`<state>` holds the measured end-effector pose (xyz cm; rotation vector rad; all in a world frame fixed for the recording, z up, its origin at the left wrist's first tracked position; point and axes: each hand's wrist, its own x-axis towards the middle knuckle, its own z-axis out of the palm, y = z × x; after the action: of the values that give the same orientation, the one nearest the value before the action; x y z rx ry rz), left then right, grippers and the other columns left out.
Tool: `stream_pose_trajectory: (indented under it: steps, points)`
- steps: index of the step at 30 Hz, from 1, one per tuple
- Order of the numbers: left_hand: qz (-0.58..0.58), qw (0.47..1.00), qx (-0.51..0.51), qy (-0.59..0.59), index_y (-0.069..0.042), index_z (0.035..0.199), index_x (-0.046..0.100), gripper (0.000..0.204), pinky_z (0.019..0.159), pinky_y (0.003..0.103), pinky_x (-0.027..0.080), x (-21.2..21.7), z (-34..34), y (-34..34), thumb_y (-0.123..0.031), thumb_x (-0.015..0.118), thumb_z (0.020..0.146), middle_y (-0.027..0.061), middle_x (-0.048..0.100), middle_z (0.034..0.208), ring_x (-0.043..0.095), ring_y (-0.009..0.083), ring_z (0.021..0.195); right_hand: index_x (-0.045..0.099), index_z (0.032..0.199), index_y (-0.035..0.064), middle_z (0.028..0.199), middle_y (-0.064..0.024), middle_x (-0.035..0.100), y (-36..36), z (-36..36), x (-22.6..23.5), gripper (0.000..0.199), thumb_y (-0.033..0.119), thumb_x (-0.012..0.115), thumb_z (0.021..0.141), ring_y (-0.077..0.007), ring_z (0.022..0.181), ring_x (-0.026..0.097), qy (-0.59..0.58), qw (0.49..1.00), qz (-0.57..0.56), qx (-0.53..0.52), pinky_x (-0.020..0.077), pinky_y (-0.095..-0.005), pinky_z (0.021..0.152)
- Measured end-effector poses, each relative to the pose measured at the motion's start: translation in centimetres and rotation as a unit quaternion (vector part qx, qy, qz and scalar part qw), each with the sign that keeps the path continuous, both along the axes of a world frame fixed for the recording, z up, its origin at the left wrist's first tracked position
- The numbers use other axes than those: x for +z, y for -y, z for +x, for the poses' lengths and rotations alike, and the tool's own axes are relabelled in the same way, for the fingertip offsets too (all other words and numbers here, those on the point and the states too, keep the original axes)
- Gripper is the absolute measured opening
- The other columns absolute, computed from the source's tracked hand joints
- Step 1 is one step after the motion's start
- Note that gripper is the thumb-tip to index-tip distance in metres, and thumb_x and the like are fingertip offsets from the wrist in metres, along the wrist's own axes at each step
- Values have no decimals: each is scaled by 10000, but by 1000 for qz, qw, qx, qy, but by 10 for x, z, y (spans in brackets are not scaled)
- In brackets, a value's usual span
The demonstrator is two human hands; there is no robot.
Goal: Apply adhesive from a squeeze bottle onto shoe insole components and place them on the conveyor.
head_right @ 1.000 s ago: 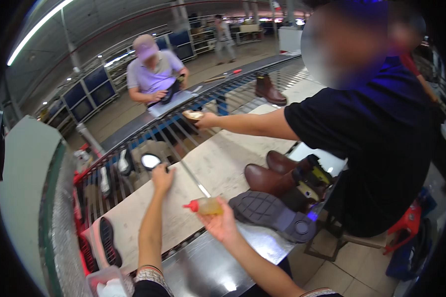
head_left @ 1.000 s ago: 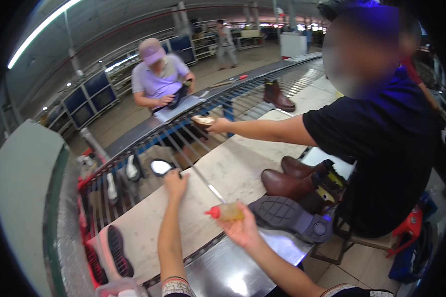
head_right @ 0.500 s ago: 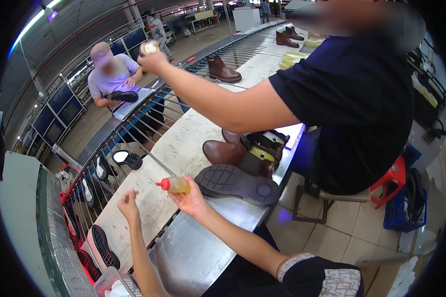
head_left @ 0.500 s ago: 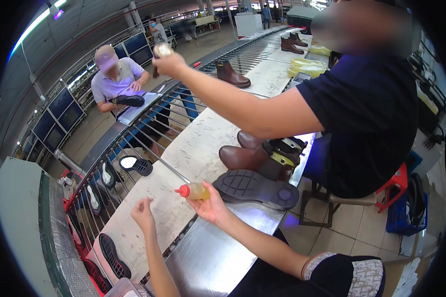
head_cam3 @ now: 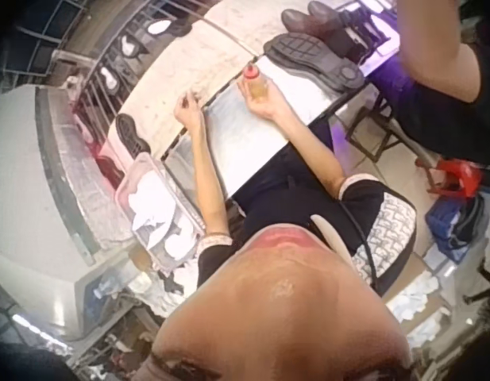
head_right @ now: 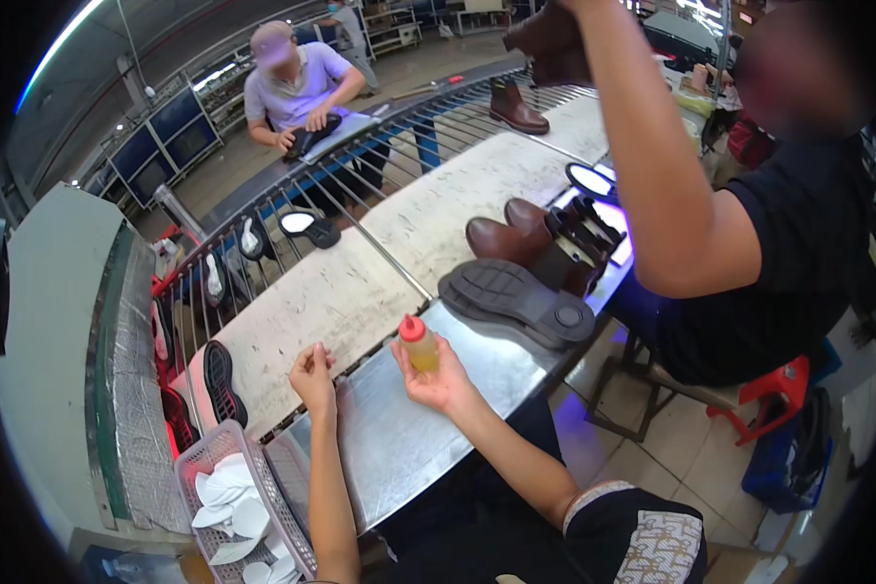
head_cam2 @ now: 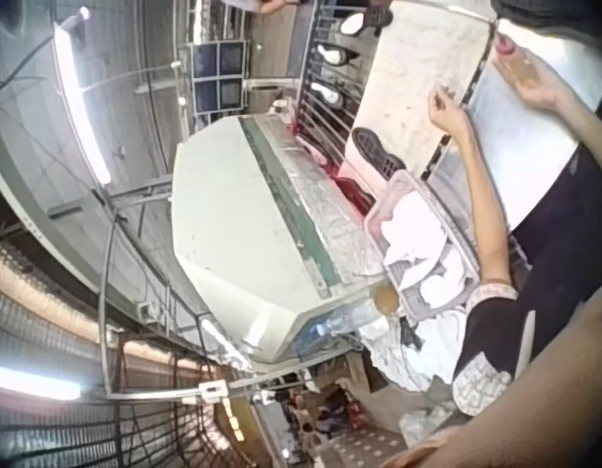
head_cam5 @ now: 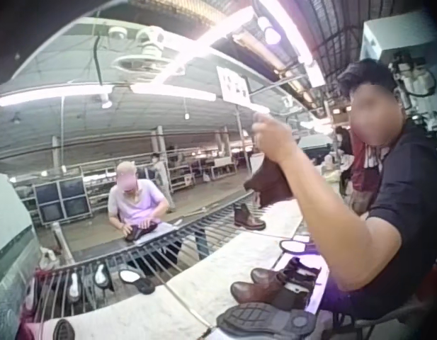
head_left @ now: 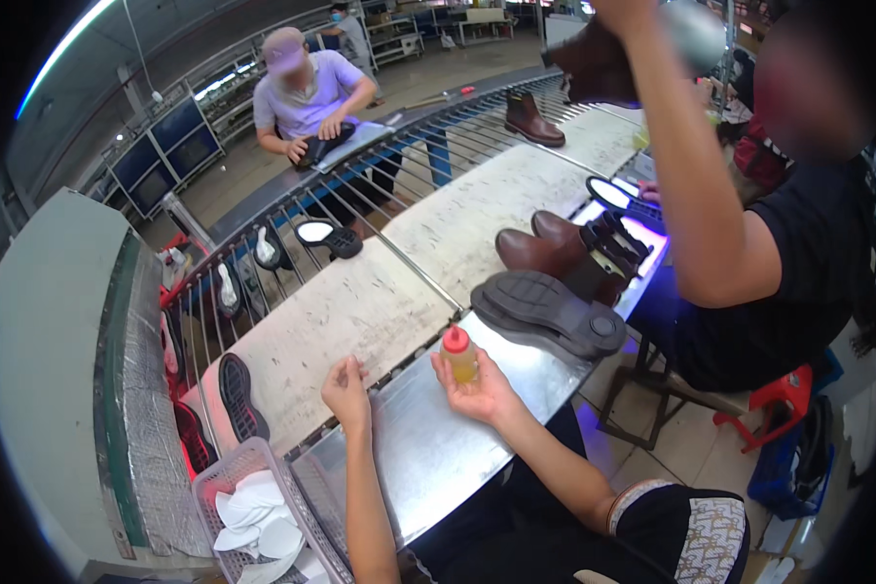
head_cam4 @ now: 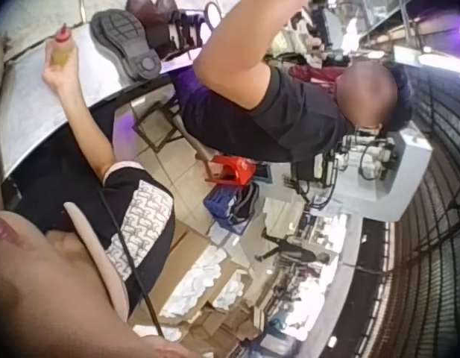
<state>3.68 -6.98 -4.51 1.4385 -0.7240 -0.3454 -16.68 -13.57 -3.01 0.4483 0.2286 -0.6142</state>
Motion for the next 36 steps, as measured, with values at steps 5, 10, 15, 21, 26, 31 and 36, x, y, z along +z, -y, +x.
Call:
stream_pose_trajectory:
  steps: [5,10,15,21,26,31,36]
  points:
    - [-24,999,19,12,60,1093,611,313,681,241,477,7,1,-2,-193,487,957,114,661,856,611,131,733,471,1241,37,1204,-160,556,-11,-6,-5,595,532,357,930,-304,1075,576,6,999,-3,33,537,-369,849]
    - [-5,1000,-12,-25,14,1237,526,429,701,284,482,4,7,2,-297,358,993,124,679,875,617,153,720,337,1347,12,1296,-111,513,-33,-6,1,696,567,308,928,-296,1182,505,34,983,-160,81,447,-485,932]
    - [-28,998,-49,-13,20,1245,509,428,688,309,492,8,0,3,-277,348,983,128,685,802,631,171,706,453,1256,6,1093,-127,578,-71,-23,5,668,572,317,928,-269,1084,517,-125,952,-274,50,387,-476,967]
    - [30,998,37,33,56,1270,456,398,669,310,501,1,3,-1,-169,340,963,132,676,906,629,186,710,599,987,-4,680,-79,590,-89,14,24,378,320,404,975,-212,723,603,-284,806,-516,56,469,-352,786]
    - [55,992,16,110,20,1216,463,413,830,418,460,-8,0,-6,-204,480,870,167,625,1069,596,342,951,613,924,0,749,-57,605,-63,126,85,243,215,501,924,-134,704,587,-348,546,-761,37,483,-268,691]
    - [31,976,27,213,-25,1233,409,439,801,434,449,-19,-7,7,-185,524,840,185,595,1030,567,373,948,612,888,11,752,-56,609,-33,273,56,291,290,530,895,-135,660,581,-387,465,-759,240,488,-269,612]
    - [13,985,-42,168,42,1212,406,383,739,408,419,-16,-13,8,-145,482,886,141,531,855,528,283,793,621,830,-38,704,-140,615,-48,370,4,372,305,487,883,-232,601,608,-450,427,-709,334,483,-361,482]
